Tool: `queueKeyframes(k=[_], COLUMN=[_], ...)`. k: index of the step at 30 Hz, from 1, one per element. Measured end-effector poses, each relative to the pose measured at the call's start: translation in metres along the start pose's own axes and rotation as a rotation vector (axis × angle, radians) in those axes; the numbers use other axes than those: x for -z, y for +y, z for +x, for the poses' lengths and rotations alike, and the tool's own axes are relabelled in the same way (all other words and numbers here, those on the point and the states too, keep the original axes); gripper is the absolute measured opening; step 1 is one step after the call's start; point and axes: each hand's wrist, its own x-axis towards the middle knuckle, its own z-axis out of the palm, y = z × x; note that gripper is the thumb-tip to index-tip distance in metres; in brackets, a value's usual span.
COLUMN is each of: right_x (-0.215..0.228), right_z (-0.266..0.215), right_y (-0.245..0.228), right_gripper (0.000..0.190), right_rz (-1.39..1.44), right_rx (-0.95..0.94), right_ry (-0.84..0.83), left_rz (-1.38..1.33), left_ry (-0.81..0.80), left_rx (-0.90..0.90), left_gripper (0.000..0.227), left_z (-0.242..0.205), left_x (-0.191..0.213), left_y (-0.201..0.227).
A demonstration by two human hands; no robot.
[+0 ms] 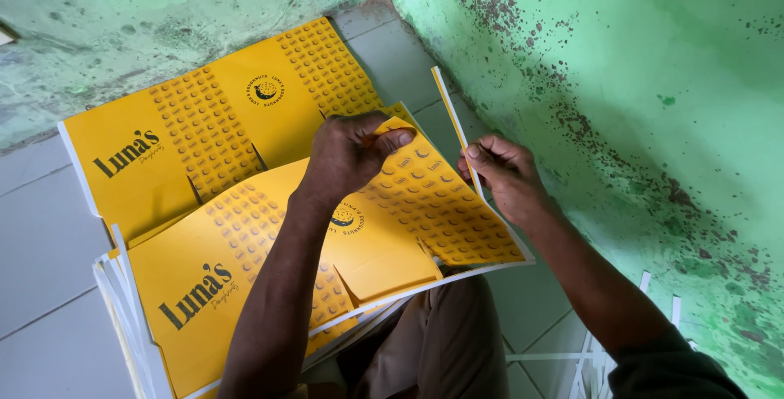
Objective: Tearing off white waste paper strips from the edges of yellow printed cardboard sheets.
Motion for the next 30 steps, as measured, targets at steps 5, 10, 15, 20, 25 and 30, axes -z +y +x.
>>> queueKeyframes(k=[5, 10, 15, 20, 25, 30], right_x=[0.027, 0.038, 0.046, 0.039, 0.034, 0.037], right_z=[-0.013, -0.028, -0.034, -0.035, -0.036, -0.024], right_y=[-0.017, -0.023, 0.008, 0.019, 0.039, 0.026], right_gripper=[0.025, 0.017, 0.021, 0.022, 0.016, 0.022], right_rz=[-0.168, -0.328, -0.308, -0.263, -0.107, -0.074], right_rx=[-0.03, -0.046, 0.014, 0.068, -0.076, -0.134], right_ry=[-0.162, -0.221, -0.188, -0.113, 0.063, 0.142], left_rz=[0.027, 0.039, 0.018, 0.001, -0.055, -0.072], left_ry=[-0.012, -0.017, -0.096, -0.213, -0.182, -0.184], left_rx=[-0.017, -0.001, 0.116, 0.351, 0.35, 0.306], left_gripper=[0.02, 0.025, 0.021, 0.028, 0.026, 0.031], left_z=[0.005, 0.009, 0.013, 0.006, 0.008, 0.015], left_x=[0.0, 0.001, 0.008, 0.025, 0.023, 0.031], left_y=[-0.005, -0.016, -0.019, 0.008, -0.01, -0.008])
